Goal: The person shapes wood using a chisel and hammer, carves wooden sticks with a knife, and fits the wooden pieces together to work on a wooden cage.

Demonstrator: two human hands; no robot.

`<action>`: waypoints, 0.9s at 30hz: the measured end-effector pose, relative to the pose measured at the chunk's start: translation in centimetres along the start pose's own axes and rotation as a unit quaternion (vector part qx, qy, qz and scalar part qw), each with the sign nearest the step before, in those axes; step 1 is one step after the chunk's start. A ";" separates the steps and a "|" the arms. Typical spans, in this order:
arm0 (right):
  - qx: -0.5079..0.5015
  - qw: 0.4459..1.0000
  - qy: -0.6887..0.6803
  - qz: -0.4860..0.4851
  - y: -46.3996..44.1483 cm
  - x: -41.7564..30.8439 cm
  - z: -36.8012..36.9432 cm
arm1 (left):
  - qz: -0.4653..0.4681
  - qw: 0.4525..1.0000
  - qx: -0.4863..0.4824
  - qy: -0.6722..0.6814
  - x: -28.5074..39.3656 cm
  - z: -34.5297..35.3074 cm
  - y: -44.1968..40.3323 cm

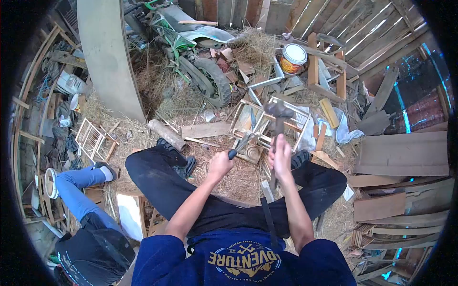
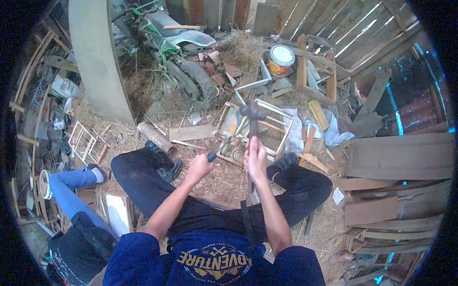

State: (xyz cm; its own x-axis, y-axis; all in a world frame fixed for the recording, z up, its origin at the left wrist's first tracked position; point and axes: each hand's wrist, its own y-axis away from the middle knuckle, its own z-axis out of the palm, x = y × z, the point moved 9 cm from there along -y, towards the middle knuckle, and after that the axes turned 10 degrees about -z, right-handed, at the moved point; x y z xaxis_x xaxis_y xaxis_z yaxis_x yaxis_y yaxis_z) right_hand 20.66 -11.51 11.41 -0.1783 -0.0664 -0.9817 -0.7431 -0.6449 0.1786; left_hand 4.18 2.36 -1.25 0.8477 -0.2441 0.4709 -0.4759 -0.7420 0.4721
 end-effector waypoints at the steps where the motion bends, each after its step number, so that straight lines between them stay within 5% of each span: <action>1: -0.022 0.998 0.002 -0.057 -0.3 -3.4 0.9 | -0.001 1.000 0.002 0.000 0.2 0.1 0.3; 5: -0.029 0.974 -0.014 -0.224 -1.0 -12.5 1.5 | -0.006 1.000 0.011 -0.002 0.6 -0.2 0.5; 9: -0.009 0.959 -0.052 -0.277 -2.3 -9.0 0.9 | -0.006 1.000 -0.003 0.026 0.8 -0.3 -0.9; 11: 0.020 0.961 0.051 -0.270 -3.8 1.0 -0.8 | 0.003 0.999 -0.002 0.037 1.1 -0.2 -1.3; 14: 0.031 0.973 0.212 -0.087 -5.0 13.4 -3.9 | -0.008 0.998 -0.013 0.062 0.8 0.5 -1.7; 20: -0.006 0.985 0.167 -0.035 -3.2 14.2 -4.1 | -0.009 0.999 0.007 0.048 -0.6 1.5 -1.9; 27: -0.009 0.990 0.120 -0.075 -3.0 3.1 -1.4 | 0.000 0.999 0.011 0.040 -0.8 3.0 -2.5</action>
State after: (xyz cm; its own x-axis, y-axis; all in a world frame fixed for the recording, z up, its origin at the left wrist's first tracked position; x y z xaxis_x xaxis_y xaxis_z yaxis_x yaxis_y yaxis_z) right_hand 23.24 -10.81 7.75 0.0934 -0.1460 -0.9849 -0.7372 -0.6750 0.0302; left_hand 5.38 2.55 -5.09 0.8259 -0.1936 0.5296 -0.4696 -0.7561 0.4559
